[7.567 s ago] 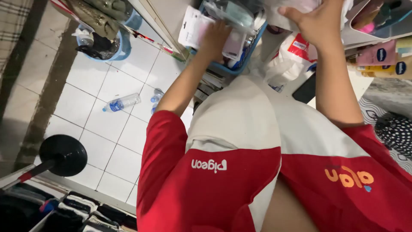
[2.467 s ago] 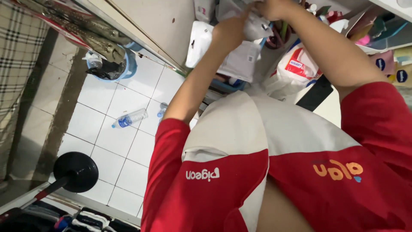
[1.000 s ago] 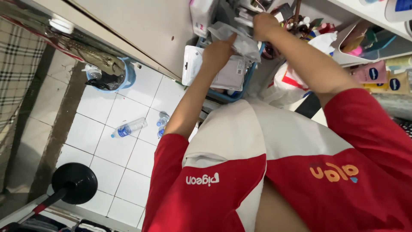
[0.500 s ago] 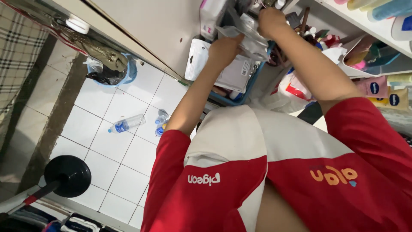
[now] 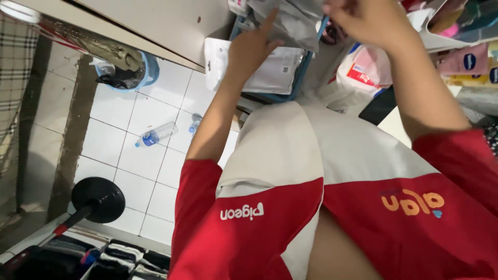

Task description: Organize and search through various personal care items and containers on a shelf

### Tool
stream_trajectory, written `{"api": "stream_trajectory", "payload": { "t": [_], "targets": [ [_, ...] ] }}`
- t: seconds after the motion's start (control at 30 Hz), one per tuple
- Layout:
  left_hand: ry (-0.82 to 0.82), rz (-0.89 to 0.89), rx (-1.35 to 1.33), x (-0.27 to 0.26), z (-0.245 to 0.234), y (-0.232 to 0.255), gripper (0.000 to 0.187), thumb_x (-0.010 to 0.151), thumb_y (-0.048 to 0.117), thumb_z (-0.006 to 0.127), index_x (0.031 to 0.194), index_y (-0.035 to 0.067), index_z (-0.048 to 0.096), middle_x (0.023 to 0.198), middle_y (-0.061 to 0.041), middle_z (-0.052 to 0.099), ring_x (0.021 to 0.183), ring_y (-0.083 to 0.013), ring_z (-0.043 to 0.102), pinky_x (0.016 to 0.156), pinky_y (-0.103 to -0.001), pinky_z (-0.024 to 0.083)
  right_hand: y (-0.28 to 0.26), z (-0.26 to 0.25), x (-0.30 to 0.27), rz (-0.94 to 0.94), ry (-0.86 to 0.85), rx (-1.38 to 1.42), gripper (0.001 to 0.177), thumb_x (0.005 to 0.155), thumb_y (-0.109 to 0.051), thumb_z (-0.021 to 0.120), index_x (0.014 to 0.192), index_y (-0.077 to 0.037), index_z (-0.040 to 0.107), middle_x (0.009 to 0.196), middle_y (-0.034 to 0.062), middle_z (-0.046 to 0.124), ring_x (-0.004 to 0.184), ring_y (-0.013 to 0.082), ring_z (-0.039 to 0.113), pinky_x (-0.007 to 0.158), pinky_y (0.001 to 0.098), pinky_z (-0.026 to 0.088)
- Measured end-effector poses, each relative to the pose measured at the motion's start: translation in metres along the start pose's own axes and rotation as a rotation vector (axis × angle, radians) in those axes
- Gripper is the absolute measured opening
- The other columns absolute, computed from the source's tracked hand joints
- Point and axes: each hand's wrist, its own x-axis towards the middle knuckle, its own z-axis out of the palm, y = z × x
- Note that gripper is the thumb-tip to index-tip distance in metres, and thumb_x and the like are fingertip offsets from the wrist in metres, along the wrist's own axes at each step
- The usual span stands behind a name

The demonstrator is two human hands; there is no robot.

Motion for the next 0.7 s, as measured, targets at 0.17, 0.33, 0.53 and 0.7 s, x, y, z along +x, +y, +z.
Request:
{"api": "stream_trajectory", "payload": {
  "t": [0.17, 0.33, 0.53, 0.7],
  "targets": [
    [0.019, 0.027, -0.025, -0.025, -0.007, -0.003, 0.069, 0.106, 0.060, 0.064, 0.158, 0.025, 0.035, 0.088, -0.009, 0.076, 0.070, -0.0340, 0.072, 0.048, -0.046, 0.051, -0.001, 0.021, -0.097, 0.062, 0.450, -0.176, 0.027, 0.114, -0.020, 0.087, 0.115, 0.005, 0.076, 0.110, 0.0270, 0.072, 0.106, 0.0439, 0.063, 0.083, 0.0485, 0.049],
    [-0.028, 0.057, -0.041, -0.017, 0.022, 0.006, 0.065, 0.108, 0.051, 0.063, 0.160, 0.026, 0.034, 0.082, -0.002, 0.069, 0.066, -0.0277, 0.066, 0.043, -0.042, 0.046, 0.075, 0.125, -0.145, 0.674, 0.424, 0.069, 0.162, 0.096, -0.056, 0.118, 0.165, -0.004, -0.019, 0.172, 0.0239, -0.018, 0.164, 0.0401, -0.013, 0.141, 0.0507, 0.014],
    [-0.192, 0.027, -0.042, -0.004, 0.027, 0.028, 0.054, 0.106, 0.040, 0.053, 0.155, 0.020, 0.044, 0.091, -0.015, 0.072, 0.080, -0.0422, 0.069, 0.057, -0.055, 0.053, 0.079, 0.102, -0.157, 1.031, 0.449, 0.547, 0.123, 0.084, -0.040, 0.095, 0.158, -0.007, 0.003, 0.167, 0.0164, 0.036, 0.150, 0.0322, 0.041, 0.118, 0.0397, 0.040],
    [-0.047, -0.030, -0.187, -0.029, 0.007, 0.021, 0.045, 0.108, 0.044, 0.044, 0.143, 0.018, 0.056, 0.086, -0.011, 0.079, 0.082, -0.0382, 0.074, 0.064, -0.054, 0.055, 0.065, 0.085, -0.186, 0.680, 0.504, 0.426, 0.108, 0.092, -0.027, 0.099, 0.156, -0.007, 0.014, 0.161, 0.0161, 0.032, 0.150, 0.0304, 0.033, 0.123, 0.0425, 0.028]
  ]
}}
